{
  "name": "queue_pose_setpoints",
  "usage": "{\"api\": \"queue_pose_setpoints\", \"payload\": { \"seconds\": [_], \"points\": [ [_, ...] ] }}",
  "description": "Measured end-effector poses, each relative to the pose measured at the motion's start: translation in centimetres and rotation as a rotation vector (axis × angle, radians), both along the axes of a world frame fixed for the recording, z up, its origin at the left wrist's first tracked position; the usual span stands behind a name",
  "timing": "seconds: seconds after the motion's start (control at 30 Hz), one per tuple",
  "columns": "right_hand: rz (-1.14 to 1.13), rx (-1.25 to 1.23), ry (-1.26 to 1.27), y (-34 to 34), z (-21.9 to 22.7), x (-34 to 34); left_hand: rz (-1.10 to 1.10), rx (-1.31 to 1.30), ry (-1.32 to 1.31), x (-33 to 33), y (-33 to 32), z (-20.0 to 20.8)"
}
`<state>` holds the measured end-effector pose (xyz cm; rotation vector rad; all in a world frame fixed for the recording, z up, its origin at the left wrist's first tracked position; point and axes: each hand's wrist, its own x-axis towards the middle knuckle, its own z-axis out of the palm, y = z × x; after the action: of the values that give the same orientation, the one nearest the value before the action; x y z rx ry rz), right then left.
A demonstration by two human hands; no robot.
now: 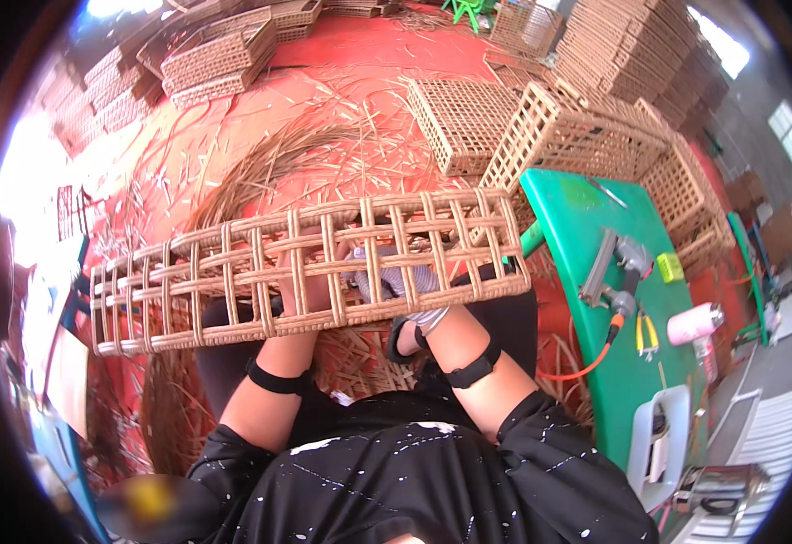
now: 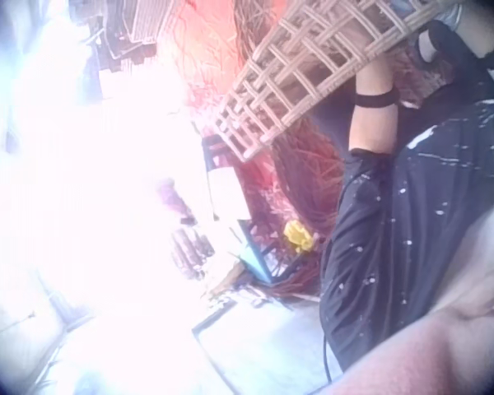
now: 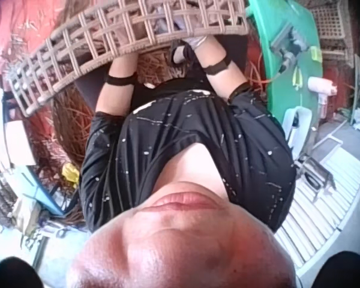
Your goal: Weaving thin strips onto a furniture frame to create a mesh surface.
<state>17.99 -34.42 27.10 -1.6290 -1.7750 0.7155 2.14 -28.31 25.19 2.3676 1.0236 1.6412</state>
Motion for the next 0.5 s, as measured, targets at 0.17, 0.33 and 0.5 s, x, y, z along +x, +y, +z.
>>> {"api": "queue_pose_setpoints", "payload": {
  "seconds": [0.17,0.33,0.5],
  "points": [
    [0.163,-0.588,1.199,-0.6,-0.2,0.3,-0.032,0.329,0.033,1.2,-0.1,0.2],
    [0.266,-0.354,1.02,-3.0,-0.7,0.9,-0.196,0.239,0.154,0.9,0.5,0.5],
    [0.05,-0.474,0.795,-2.4,-1.1,2.3,-0.231,0.301,0.184,0.2,1.0,1.2]
  ]
}}
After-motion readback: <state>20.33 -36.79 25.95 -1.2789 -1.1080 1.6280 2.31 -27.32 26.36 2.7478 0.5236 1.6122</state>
